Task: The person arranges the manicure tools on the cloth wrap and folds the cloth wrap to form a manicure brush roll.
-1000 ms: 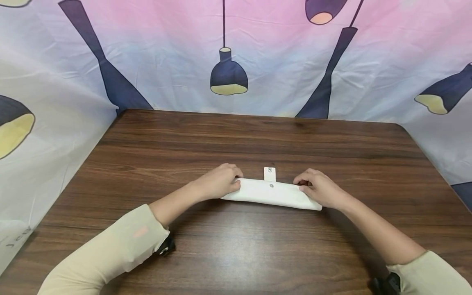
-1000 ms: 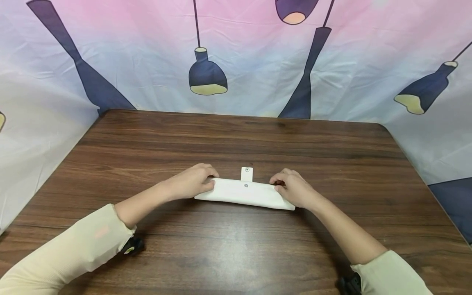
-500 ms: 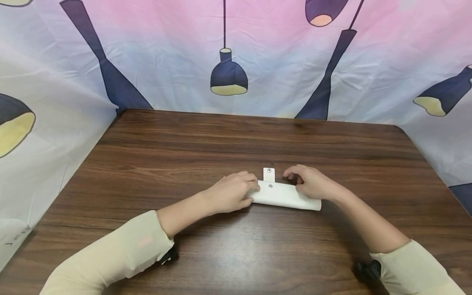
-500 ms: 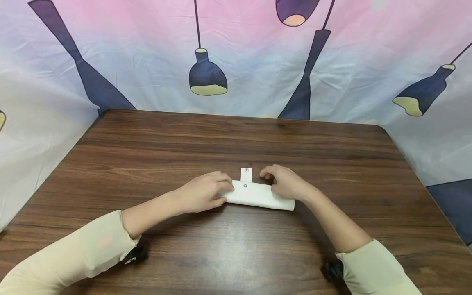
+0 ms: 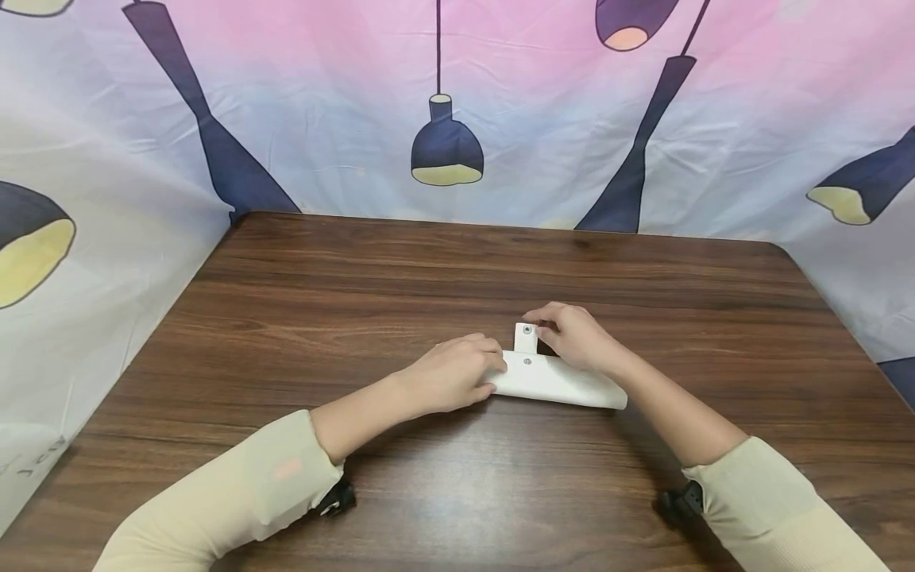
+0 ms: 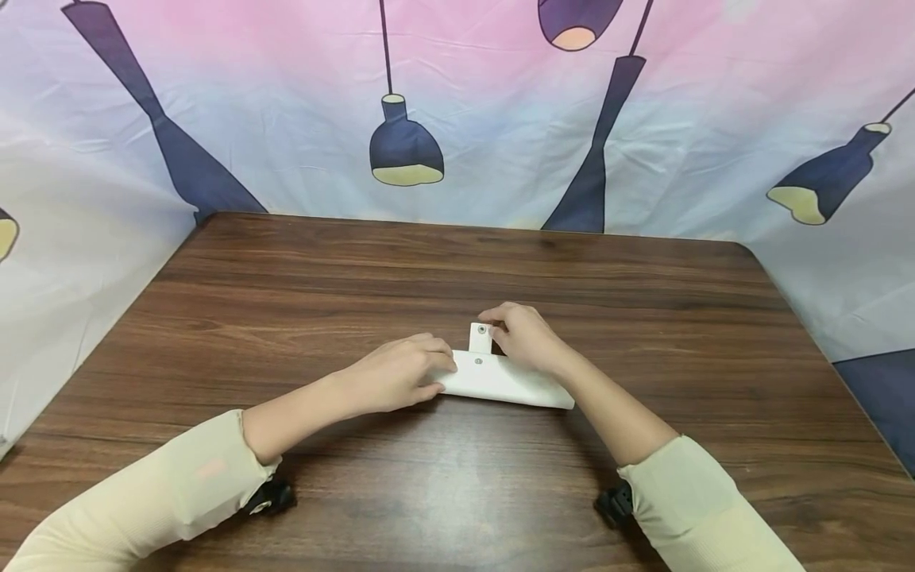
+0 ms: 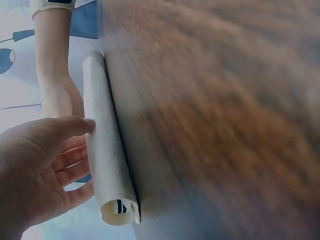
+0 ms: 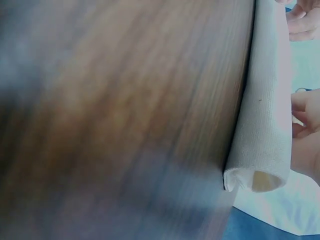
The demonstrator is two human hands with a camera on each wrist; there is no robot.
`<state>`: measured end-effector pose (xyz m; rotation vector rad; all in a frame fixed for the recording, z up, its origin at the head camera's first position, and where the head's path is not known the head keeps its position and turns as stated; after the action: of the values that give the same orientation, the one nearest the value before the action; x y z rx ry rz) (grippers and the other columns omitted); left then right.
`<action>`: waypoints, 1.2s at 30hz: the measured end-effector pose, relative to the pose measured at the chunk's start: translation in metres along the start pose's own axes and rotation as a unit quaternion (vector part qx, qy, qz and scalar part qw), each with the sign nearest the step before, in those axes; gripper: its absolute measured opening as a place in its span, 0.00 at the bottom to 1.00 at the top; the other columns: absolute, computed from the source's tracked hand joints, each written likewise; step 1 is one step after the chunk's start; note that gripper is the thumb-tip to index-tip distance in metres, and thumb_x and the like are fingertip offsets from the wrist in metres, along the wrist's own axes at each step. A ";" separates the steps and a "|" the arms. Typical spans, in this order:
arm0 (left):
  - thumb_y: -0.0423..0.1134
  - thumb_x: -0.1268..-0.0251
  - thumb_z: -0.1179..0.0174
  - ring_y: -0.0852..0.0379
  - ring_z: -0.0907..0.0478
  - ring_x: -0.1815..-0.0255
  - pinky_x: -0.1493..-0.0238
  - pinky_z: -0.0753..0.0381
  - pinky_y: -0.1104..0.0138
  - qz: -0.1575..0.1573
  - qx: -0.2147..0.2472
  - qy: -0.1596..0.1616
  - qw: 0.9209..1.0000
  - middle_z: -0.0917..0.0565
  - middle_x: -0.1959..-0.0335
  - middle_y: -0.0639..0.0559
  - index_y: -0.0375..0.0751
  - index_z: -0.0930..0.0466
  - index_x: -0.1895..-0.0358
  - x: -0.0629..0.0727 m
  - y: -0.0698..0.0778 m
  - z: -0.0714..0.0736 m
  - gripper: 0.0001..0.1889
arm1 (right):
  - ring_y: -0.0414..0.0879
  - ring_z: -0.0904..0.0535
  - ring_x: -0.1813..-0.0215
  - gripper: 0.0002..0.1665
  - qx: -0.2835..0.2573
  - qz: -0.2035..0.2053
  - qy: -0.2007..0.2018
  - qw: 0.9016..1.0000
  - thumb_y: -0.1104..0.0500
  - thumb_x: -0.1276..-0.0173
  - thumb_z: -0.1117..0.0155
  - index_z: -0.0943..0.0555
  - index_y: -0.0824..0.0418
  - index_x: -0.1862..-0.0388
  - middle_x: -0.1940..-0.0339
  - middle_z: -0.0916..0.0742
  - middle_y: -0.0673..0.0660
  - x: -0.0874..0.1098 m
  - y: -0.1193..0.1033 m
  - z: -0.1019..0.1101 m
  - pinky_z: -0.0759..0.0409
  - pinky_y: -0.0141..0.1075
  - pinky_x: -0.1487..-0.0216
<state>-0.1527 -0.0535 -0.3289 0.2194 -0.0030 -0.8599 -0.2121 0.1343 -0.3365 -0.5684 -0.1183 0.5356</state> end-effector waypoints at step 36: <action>0.38 0.46 0.34 0.59 0.30 0.64 0.61 0.27 0.70 -0.006 -0.010 0.003 1.000 0.22 0.66 0.57 0.42 0.16 0.59 0.000 0.002 0.001 0.11 | 0.41 0.21 0.65 0.11 0.092 0.188 0.041 0.977 0.70 0.45 0.33 0.14 0.63 0.62 0.64 0.19 0.50 0.039 -0.014 -0.009 0.25 0.30 0.70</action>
<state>-0.1516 -0.0521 -0.3273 0.2040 0.0126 -0.8699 -0.1700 0.1402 -0.3381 -0.4320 0.1198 0.8793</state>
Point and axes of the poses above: each hand's wrist, its own x-axis away from the middle knuckle, its own z-axis out of the back of the hand, y = z × x, the point moved 2 cm from there along -x, towards the middle knuckle
